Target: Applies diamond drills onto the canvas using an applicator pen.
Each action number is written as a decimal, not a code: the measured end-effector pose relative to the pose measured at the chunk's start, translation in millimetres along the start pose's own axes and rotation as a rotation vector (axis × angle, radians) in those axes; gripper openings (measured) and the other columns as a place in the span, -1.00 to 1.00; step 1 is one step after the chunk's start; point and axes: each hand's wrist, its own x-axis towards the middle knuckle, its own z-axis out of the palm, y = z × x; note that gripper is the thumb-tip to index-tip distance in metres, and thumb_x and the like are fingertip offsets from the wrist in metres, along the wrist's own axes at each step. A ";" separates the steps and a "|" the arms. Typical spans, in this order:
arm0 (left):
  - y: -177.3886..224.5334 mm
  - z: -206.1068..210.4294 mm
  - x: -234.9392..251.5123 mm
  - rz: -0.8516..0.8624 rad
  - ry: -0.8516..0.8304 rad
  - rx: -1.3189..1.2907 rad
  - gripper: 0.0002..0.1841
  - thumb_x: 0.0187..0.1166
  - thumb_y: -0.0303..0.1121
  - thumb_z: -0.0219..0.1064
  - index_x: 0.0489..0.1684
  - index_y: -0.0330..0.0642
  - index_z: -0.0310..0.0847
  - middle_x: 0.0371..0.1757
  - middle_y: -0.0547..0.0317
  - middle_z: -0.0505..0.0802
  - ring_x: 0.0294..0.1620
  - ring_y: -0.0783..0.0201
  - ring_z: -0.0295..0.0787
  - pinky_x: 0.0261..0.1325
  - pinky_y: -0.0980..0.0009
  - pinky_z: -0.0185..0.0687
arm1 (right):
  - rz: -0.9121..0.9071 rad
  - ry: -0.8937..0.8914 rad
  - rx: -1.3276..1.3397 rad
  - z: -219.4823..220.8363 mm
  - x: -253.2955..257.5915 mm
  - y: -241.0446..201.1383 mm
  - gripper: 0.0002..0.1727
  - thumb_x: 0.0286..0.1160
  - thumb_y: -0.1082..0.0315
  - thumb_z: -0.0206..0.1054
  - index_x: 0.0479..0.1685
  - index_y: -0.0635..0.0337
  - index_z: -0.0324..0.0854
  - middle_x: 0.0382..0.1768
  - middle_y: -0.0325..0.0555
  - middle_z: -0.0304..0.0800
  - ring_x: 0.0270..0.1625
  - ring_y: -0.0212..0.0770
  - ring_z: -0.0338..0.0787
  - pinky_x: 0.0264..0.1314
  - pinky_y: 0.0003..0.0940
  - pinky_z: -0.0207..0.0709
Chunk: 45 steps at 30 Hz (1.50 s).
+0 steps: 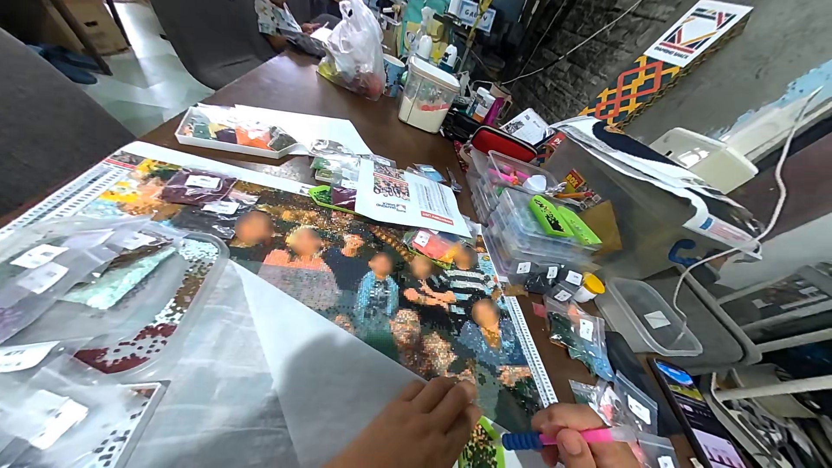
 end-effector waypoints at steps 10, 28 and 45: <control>2.9 -4.4 1.9 -0.020 -0.027 -0.015 -0.02 0.17 0.35 0.51 0.40 -0.38 0.59 0.57 -0.25 0.60 0.55 -0.21 0.54 0.35 -0.08 0.52 | 0.123 0.134 0.114 -8.3 0.3 -1.5 -0.70 0.83 -0.04 0.03 -0.03 -0.28 0.69 -0.22 -0.62 0.85 -0.30 -0.73 0.75 -0.32 -0.79 0.58; 4.4 -8.9 2.1 -0.047 -0.076 -0.011 0.01 0.17 0.34 0.53 0.47 -0.39 0.55 0.58 -0.27 0.59 0.56 -0.25 0.53 0.36 -0.09 0.53 | 0.249 0.432 -0.089 -21.3 -1.0 7.8 -0.71 0.72 0.44 -0.05 -0.31 0.00 0.55 -0.46 -0.59 0.74 -0.54 -0.73 0.59 -0.52 -0.79 0.44; 4.0 -8.9 1.4 -0.042 -0.068 -0.013 -0.01 0.19 0.33 0.51 0.46 -0.38 0.55 0.59 -0.26 0.58 0.52 -0.24 0.55 0.32 -0.08 0.54 | 0.232 0.392 -0.122 -21.2 -1.9 12.3 -0.72 0.73 0.40 -0.03 -0.32 0.01 0.54 -0.45 -0.57 0.73 -0.53 -0.74 0.57 -0.51 -0.79 0.44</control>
